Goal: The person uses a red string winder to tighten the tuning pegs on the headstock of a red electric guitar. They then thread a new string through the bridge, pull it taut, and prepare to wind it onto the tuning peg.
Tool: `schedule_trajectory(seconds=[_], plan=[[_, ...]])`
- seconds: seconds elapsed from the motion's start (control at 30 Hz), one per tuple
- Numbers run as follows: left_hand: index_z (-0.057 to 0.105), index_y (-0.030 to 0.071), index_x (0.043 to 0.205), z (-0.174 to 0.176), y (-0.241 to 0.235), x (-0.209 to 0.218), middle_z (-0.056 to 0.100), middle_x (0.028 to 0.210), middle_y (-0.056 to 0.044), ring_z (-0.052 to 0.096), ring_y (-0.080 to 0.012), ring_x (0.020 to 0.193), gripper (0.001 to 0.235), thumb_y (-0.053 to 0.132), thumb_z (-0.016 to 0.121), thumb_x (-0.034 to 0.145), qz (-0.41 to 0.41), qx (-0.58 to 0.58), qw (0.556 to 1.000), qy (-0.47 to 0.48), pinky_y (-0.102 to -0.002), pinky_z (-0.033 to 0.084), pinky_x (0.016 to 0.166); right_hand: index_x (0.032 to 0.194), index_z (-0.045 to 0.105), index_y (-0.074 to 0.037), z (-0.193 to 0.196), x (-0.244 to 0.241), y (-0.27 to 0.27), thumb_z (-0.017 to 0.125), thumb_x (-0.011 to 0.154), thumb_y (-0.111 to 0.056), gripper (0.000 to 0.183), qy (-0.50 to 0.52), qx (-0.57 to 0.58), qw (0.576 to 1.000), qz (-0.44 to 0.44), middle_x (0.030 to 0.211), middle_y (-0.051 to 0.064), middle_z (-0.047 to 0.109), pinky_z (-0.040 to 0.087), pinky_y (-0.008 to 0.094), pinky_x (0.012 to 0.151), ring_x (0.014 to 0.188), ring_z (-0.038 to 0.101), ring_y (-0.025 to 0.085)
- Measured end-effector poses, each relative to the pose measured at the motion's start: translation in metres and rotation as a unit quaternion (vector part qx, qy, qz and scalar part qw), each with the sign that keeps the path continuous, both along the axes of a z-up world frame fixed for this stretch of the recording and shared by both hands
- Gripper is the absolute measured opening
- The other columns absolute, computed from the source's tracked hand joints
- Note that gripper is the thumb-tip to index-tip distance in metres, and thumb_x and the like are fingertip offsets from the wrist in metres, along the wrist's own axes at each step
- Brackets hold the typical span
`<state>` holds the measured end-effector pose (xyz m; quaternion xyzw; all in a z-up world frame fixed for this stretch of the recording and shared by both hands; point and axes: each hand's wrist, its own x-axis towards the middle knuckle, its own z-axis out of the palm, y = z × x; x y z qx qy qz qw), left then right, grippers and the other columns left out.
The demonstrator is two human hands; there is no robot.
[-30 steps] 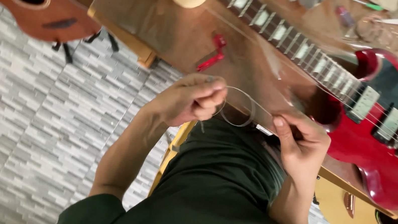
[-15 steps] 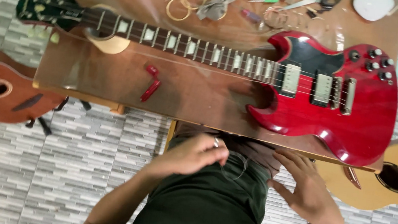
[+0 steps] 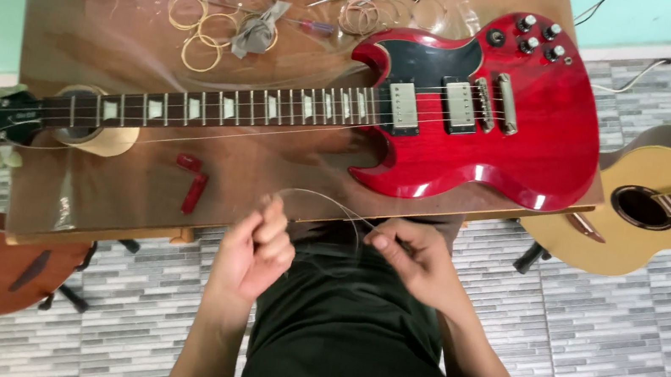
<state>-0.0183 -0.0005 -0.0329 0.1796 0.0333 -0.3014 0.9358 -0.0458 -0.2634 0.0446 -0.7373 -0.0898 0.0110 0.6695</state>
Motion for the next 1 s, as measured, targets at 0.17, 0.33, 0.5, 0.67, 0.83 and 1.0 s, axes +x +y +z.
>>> schedule_trajectory(seconds=[0.17,0.33,0.5,0.67,0.83,1.0], plan=[[0.043,0.016,0.105,0.021,0.002,0.018,0.023,0.067,0.010,0.025,-0.0044,0.047,0.008,0.020,0.049,0.108,0.117,-0.129,0.985,0.007,-0.023,0.031,0.051,0.093,0.076,0.002,-0.040,0.009,0.008,0.059,0.105,-0.010,0.024,0.063,0.105,0.988,-0.097,0.060,0.003,0.055,0.042,0.022,0.054,0.056,0.048,0.009],[0.046,0.016,0.102,0.022,0.013,0.027,0.022,0.065,0.010,0.023,-0.0031,0.046,0.012,0.024,0.045,0.110,0.153,-0.054,0.986,-0.027,-0.021,0.029,0.049,0.102,0.080,-0.005,-0.041,0.008,-0.006,0.064,0.103,-0.014,0.018,-0.003,-0.130,0.977,-0.167,0.083,0.016,0.077,0.056,0.040,0.080,0.082,0.071,0.020],[0.044,0.015,0.095,0.036,0.035,0.026,0.018,0.064,0.011,0.020,-0.0027,0.045,0.021,0.028,0.043,0.111,0.148,0.002,0.988,-0.041,-0.020,0.027,0.047,0.110,0.078,-0.005,-0.014,0.002,-0.057,0.065,0.111,-0.009,0.014,-0.060,-0.223,0.948,-0.220,0.089,0.014,0.075,0.053,0.038,0.085,0.086,0.068,0.020],[0.047,0.015,0.090,0.032,0.016,0.026,0.013,0.065,0.011,0.017,-0.0019,0.046,0.025,0.030,0.047,0.110,0.122,0.022,0.991,-0.058,-0.019,0.025,0.047,0.100,0.081,-0.015,0.007,-0.014,-0.095,0.075,0.099,-0.021,0.009,0.022,-0.407,0.898,-0.166,0.075,0.014,0.074,0.054,0.042,0.074,0.080,0.073,0.032],[0.056,0.010,0.082,0.066,-0.031,0.023,0.025,0.060,0.006,0.022,-0.0074,0.048,0.031,0.029,0.051,0.106,0.024,0.088,0.989,-0.120,-0.025,0.018,0.047,0.130,0.063,0.002,0.075,-0.019,0.001,0.047,0.109,-0.024,0.036,-0.157,-0.253,0.939,-0.172,0.134,0.019,0.066,0.047,0.045,0.115,0.131,0.060,0.033],[0.048,0.010,0.081,0.058,-0.044,0.013,0.014,0.066,0.007,0.015,-0.0054,0.048,0.032,0.024,0.046,0.109,-0.002,0.107,0.984,-0.144,-0.020,0.022,0.043,0.116,0.071,-0.004,0.036,0.032,0.046,0.063,0.100,-0.016,0.022,-0.310,-0.218,0.923,-0.071,0.114,0.014,0.070,0.049,0.051,0.095,0.102,0.064,0.038]])
